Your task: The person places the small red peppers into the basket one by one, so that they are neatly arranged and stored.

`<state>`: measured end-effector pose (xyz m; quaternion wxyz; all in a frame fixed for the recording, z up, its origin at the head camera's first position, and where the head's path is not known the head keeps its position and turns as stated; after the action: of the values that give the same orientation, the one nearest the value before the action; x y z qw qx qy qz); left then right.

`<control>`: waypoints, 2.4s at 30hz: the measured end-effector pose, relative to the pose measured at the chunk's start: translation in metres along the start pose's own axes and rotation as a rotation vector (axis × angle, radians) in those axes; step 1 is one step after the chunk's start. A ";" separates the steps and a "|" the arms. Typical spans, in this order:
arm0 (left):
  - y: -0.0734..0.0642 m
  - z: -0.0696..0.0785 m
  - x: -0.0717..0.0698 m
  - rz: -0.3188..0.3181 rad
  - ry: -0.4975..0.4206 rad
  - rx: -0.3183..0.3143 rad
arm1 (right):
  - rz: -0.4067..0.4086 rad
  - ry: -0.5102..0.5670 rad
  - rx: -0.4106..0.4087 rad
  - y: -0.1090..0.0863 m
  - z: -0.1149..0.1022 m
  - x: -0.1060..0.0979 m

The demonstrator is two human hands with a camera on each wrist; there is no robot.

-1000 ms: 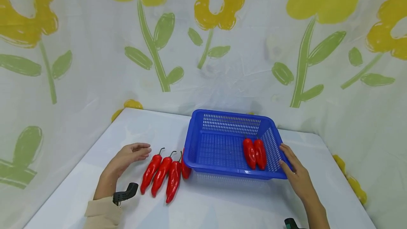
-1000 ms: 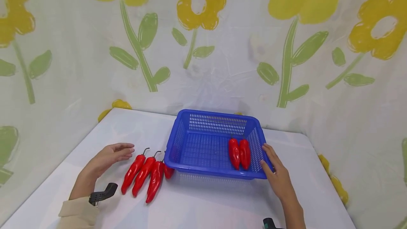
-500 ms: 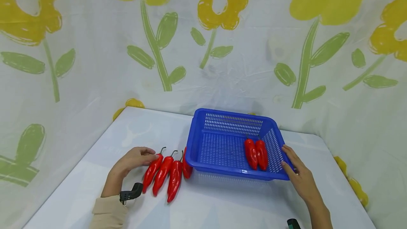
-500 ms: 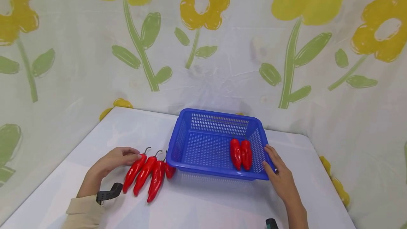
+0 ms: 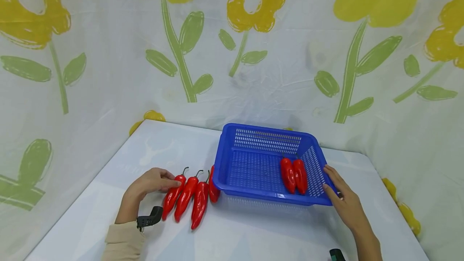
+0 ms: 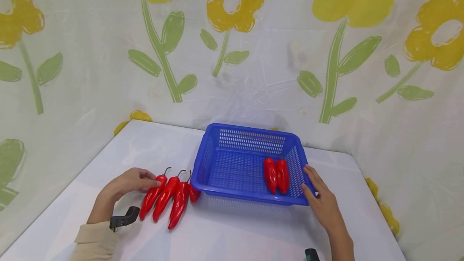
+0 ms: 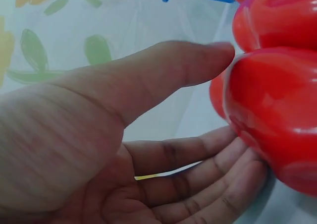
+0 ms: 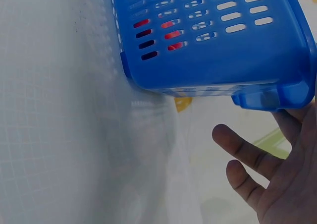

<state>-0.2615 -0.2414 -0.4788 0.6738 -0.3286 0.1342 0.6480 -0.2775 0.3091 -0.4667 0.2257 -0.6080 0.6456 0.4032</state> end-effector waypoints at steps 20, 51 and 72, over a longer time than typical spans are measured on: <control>0.001 -0.001 0.000 -0.007 0.014 -0.029 | 0.020 0.054 0.043 -0.010 0.007 -0.004; 0.003 0.032 -0.009 0.002 -0.364 0.115 | 0.018 0.029 0.031 -0.007 0.003 -0.006; 0.016 0.091 0.006 -0.009 -0.472 0.174 | -0.019 -0.057 0.004 -0.003 0.003 -0.013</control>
<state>-0.2989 -0.1811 -0.4189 0.7153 -0.1097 0.0270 0.6896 -0.2730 0.3191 -0.4594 0.2491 -0.6018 0.6339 0.4171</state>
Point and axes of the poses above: each hand's wrist, its own y-axis towards the middle knuckle, its own x-axis out of the palm, z = x × y, the point moved 3 cm from there along y, towards the middle knuckle, and after that the axes turned 2 degrees about z, right-handed, at the moved point
